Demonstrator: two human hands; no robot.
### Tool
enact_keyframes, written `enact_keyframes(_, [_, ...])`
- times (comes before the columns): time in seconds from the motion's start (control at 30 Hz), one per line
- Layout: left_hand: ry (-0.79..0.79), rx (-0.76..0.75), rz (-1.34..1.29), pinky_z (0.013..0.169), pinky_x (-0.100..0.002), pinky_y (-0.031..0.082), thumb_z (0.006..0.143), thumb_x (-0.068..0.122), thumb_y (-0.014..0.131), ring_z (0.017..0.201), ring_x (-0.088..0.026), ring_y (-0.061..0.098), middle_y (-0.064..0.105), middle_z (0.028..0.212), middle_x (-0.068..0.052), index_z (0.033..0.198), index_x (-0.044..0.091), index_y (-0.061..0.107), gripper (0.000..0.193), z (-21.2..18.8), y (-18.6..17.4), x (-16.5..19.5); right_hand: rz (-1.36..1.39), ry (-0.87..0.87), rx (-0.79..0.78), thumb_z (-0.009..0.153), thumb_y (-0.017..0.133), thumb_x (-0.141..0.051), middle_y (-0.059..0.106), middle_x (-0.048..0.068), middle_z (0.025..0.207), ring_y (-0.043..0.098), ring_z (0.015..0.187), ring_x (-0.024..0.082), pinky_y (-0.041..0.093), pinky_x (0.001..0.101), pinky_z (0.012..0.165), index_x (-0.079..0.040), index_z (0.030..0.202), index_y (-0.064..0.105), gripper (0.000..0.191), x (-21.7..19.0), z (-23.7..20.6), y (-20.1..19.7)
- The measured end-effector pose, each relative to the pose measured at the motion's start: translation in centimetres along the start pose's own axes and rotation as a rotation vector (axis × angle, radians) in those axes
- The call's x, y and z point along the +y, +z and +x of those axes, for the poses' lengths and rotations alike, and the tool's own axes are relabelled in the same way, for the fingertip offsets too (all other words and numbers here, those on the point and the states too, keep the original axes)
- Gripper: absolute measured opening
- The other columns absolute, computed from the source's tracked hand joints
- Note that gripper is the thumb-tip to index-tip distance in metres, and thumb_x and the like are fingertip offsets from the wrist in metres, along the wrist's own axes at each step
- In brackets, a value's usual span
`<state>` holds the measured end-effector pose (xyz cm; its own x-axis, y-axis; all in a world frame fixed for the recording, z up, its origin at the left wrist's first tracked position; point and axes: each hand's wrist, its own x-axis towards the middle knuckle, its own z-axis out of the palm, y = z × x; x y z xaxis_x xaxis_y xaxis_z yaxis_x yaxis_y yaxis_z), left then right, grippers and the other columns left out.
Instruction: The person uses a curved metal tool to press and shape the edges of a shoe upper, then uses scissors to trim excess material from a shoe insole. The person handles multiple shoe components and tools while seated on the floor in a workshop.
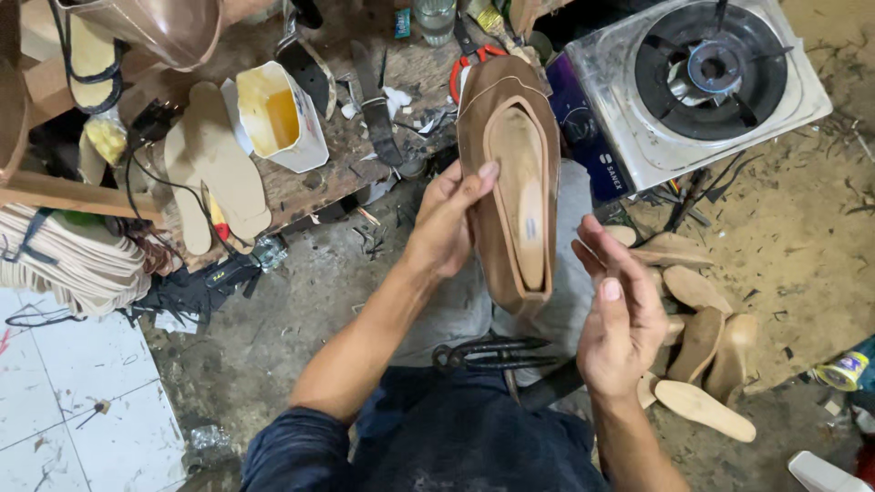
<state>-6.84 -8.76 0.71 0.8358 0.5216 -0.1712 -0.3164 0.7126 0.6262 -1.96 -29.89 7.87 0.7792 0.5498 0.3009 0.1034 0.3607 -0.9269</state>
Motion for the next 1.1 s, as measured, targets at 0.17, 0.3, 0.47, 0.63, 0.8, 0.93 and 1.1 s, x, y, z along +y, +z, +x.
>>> enact_keyframes(0.17, [-0.143,0.1,-0.146,0.106,-0.041,0.052,0.096,0.031,0.068,0.12,-0.019,0.065,0.066,0.135,-0.004,0.14,0.009,0.059,0.05,2.4,-0.8,1.5,-0.005,0.076,0.041,0.11,0.051,-0.004,0.064,0.029,0.134,0.066,0.127,0.037,0.054,0.0506,0.113,0.01,0.137,0.055,0.031,1.5,-0.4,-1.6])
enact_keyframes(0.3, [-0.134,0.099,-0.18,0.107,-0.042,0.051,0.096,0.031,0.071,0.121,-0.021,0.065,0.066,0.136,-0.006,0.139,0.008,0.06,0.051,2.9,-0.9,1.8,-0.015,0.16,0.051,0.109,0.051,-0.003,0.067,0.028,0.129,0.068,0.12,0.034,0.055,0.0485,0.108,0.01,0.133,0.058,0.029,2.6,-1.2,-2.4])
enact_keyframes(0.47, [-0.117,0.117,-0.125,0.106,-0.041,0.053,0.095,0.031,0.073,0.119,-0.019,0.066,0.067,0.133,-0.007,0.137,0.007,0.062,0.049,2.9,-1.6,1.0,-0.028,0.226,0.037,0.108,0.051,-0.003,0.069,0.027,0.125,0.069,0.117,0.032,0.056,0.0466,0.106,0.01,0.131,0.06,0.028,3.0,-1.4,-2.5])
enact_keyframes(0.63, [-0.037,0.001,0.031,0.101,-0.038,0.053,0.098,0.022,0.075,0.11,-0.015,0.067,0.07,0.122,-0.006,0.135,0.002,0.06,0.044,-1.0,-2.7,-0.6,-0.166,0.281,0.001,0.107,0.054,-0.006,0.071,0.022,0.122,0.07,0.111,0.027,0.056,0.0408,0.103,0.009,0.13,0.061,0.028,2.9,-0.9,-2.8])
enact_keyframes(0.8, [-0.209,-0.138,0.131,0.093,-0.04,0.053,0.084,0.0,0.084,0.104,-0.02,0.066,0.07,0.118,-0.012,0.141,-0.002,0.05,0.066,-9.5,-3.2,-2.7,0.015,0.513,0.046,0.101,0.058,-0.009,0.072,0.014,0.119,0.07,0.106,0.02,0.056,0.0339,0.098,0.003,0.131,0.063,0.032,4.1,-1.3,-4.6])
enact_keyframes(0.93, [-0.26,-0.197,0.182,0.108,-0.037,0.051,0.07,0.0,0.087,0.133,-0.016,0.057,0.056,0.142,-0.004,0.152,0.013,0.034,0.099,-12.9,-2.3,-3.4,0.236,0.676,0.073,0.096,0.068,-0.007,0.072,0.008,0.111,0.068,0.1,0.013,0.053,0.0287,0.091,0.001,0.125,0.067,0.03,6.0,-2.8,-6.2])
enact_keyframes(1.1, [-0.325,-0.112,0.272,0.102,-0.036,0.055,0.079,0.008,0.085,0.117,-0.018,0.061,0.057,0.131,-0.008,0.153,0.012,0.038,0.088,-14.1,-2.8,-3.3,0.203,0.71,0.033,0.089,0.078,-0.003,0.073,0.006,0.096,0.067,0.086,0.011,0.053,0.0277,0.081,-0.001,0.105,0.069,0.018,7.2,-4.4,-8.0])
